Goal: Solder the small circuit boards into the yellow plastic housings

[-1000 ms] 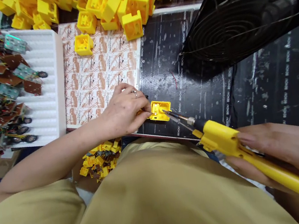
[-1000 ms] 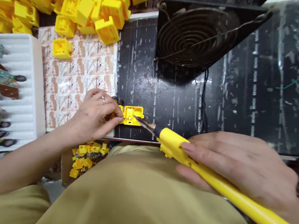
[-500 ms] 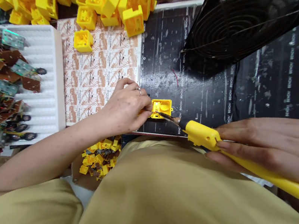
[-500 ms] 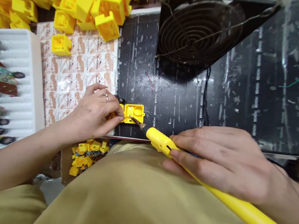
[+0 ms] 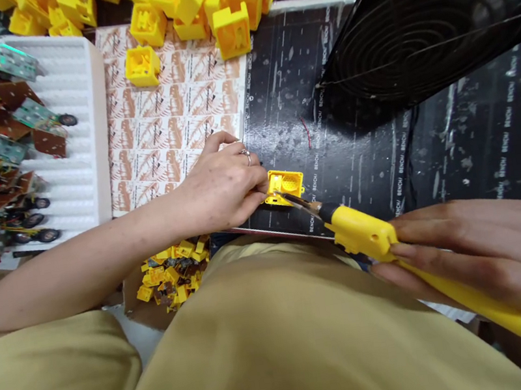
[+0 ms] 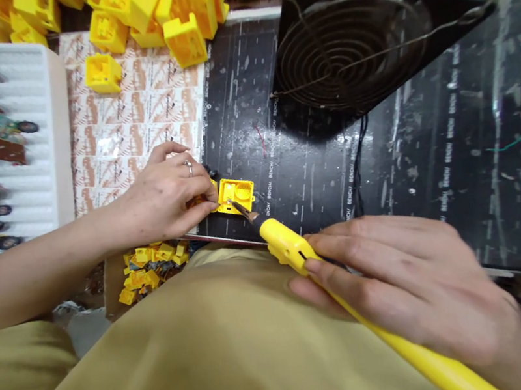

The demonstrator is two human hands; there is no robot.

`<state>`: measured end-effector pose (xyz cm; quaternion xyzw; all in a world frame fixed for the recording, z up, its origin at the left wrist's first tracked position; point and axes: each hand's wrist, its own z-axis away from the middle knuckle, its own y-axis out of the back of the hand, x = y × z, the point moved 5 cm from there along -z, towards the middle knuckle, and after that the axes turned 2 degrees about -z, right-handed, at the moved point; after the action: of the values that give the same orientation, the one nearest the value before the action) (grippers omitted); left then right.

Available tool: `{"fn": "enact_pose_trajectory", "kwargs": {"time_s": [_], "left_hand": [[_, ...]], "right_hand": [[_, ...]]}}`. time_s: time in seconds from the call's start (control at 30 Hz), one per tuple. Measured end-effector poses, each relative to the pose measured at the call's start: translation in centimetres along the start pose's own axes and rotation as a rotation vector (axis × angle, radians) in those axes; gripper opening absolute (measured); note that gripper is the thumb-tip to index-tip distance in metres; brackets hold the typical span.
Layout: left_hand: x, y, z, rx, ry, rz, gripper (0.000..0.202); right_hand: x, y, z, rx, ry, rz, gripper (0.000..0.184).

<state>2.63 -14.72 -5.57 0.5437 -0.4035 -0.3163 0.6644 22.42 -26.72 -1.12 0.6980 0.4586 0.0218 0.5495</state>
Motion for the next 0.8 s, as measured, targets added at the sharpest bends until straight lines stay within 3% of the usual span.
{"fn": "enact_pose_trajectory", "kwargs": {"time_s": [0.2, 0.43, 0.7, 0.8], "left_hand": [[-0.1, 0.1, 0.0, -0.017, 0.011, 0.006, 0.028], [0.0, 0.1, 0.1, -0.003, 0.026, 0.025, 0.026], [-0.5, 0.7, 0.9, 0.149, 0.078, 0.092, 0.024], [-0.6, 0.5, 0.7, 0.208, 0.096, 0.03, 0.023]], "right_hand": [[1.1, 0.6, 1.3, 0.04, -0.171, 0.005, 0.018], [2.5, 0.1, 1.7, 0.039, -0.134, 0.0, 0.021], [3.2, 0.3, 2.1, 0.057, -0.1, 0.016, 0.056], [3.0, 0.3, 2.1, 0.089, -0.148, 0.01, 0.049]]}}
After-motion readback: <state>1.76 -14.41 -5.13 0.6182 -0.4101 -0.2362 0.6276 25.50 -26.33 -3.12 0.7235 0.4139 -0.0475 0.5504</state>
